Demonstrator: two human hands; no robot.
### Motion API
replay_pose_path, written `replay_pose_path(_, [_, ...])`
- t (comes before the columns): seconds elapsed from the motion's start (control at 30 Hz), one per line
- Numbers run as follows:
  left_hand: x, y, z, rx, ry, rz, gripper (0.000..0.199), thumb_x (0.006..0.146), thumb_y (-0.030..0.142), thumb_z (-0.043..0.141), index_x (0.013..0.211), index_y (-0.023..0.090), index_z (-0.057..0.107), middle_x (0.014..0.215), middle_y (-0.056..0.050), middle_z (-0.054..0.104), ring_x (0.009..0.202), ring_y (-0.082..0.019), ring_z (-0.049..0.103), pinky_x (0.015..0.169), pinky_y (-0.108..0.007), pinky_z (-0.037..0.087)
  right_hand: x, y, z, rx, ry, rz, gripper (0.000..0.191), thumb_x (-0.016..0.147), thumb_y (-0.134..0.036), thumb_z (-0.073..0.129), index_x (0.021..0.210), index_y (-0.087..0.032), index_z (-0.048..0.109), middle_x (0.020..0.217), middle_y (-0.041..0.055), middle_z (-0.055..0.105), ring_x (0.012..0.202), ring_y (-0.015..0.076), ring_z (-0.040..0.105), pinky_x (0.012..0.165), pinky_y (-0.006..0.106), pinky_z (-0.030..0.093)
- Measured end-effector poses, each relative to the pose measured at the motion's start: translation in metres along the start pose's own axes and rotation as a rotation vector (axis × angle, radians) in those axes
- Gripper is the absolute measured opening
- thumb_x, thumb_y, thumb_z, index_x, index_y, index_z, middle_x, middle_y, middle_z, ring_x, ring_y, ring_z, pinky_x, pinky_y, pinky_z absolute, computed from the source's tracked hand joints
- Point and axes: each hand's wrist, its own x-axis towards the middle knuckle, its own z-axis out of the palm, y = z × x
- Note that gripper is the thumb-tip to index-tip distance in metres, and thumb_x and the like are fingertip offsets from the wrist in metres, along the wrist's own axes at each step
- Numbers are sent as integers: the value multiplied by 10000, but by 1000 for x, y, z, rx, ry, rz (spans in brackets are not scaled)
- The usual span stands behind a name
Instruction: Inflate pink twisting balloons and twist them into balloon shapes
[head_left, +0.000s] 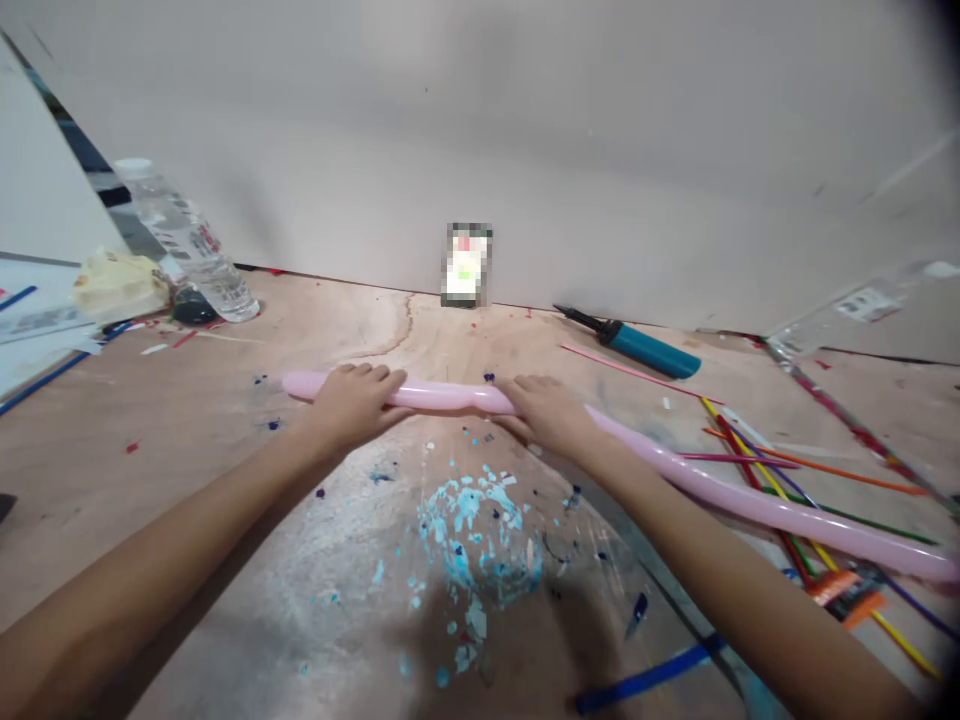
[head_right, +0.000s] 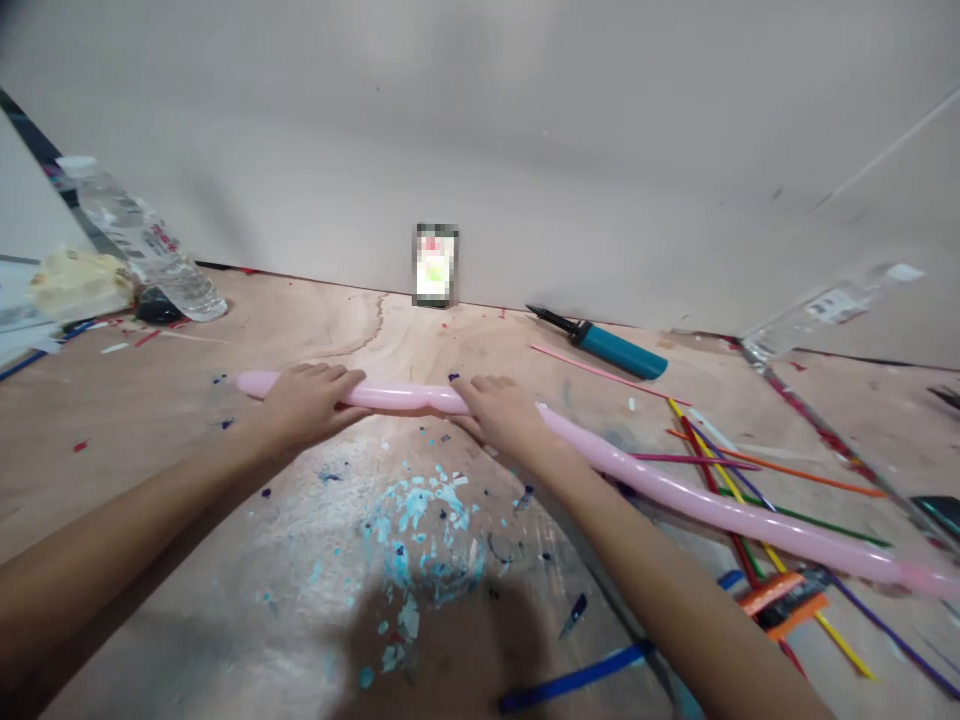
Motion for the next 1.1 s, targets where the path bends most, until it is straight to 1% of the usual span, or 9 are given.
replay_pose_path(0.17, [-21,-17,-8,78,-37,-5,390,913,534,385,940,199,584,899,-74,662,864,-247,618,698,-333,390,-19,35,4,-93,124,133,335,841,-298,525,1155,-188,557,1043,110,644,947,269,550,812,348,316])
replay_pose_path(0.3, [-36,-28,-15,152,63,8,370,903,506,411,974,186,583,921,-84,654,874,-259,606,750,-358,403,-35,52,6,-51,115,274,225,877,-349,467,957,-189,605,911,81,672,801,228,573,664,301,319])
replay_pose_path(0.37, [-44,-37,-20,187,105,8,372,897,500,421,979,177,586,907,-93,646,862,-265,596,770,-372,403,-41,58,6,-44,110,259,290,895,-436,445,887,-193,604,868,75,667,764,223,568,641,297,315])
replay_pose_path(0.47, [-49,-46,-25,207,124,26,392,887,522,431,954,169,586,884,-102,632,842,-269,580,760,-378,404,-43,61,4,-107,176,178,295,866,-430,503,986,-183,611,946,103,655,876,261,554,751,329,336])
replay_pose_path(0.6, [-32,-32,-22,179,151,46,393,882,527,452,976,164,574,890,-109,625,841,-269,569,748,-380,403,-25,36,3,-203,356,292,517,795,-266,560,1290,-139,480,1189,173,563,1085,337,446,927,436,269])
replay_pose_path(0.7, [-7,-1,-16,139,187,80,391,872,533,466,924,160,570,874,-120,620,852,-272,567,761,-389,398,0,0,3,-134,333,180,670,733,-247,601,1363,-143,399,1269,165,510,1140,334,394,990,456,210])
replay_pose_path(0.83, [19,34,-8,116,209,108,326,892,445,451,967,151,571,913,-128,623,880,-279,569,781,-402,391,32,-31,5,-65,219,50,455,762,-231,560,1207,-149,510,1010,112,623,948,278,494,875,383,300])
replay_pose_path(0.93, [25,33,-4,77,149,69,324,893,425,454,1064,171,558,969,-113,639,893,-261,589,773,-376,396,41,-22,8,-76,215,77,302,749,-195,544,1048,-159,560,974,110,630,904,267,514,796,352,313])
replay_pose_path(1.1, [15,-7,-8,69,42,-45,370,887,519,427,1012,205,578,948,-80,665,826,-241,622,694,-334,391,28,23,14,-86,214,196,238,757,-196,521,986,-167,581,950,115,640,872,262,520,770,348,299])
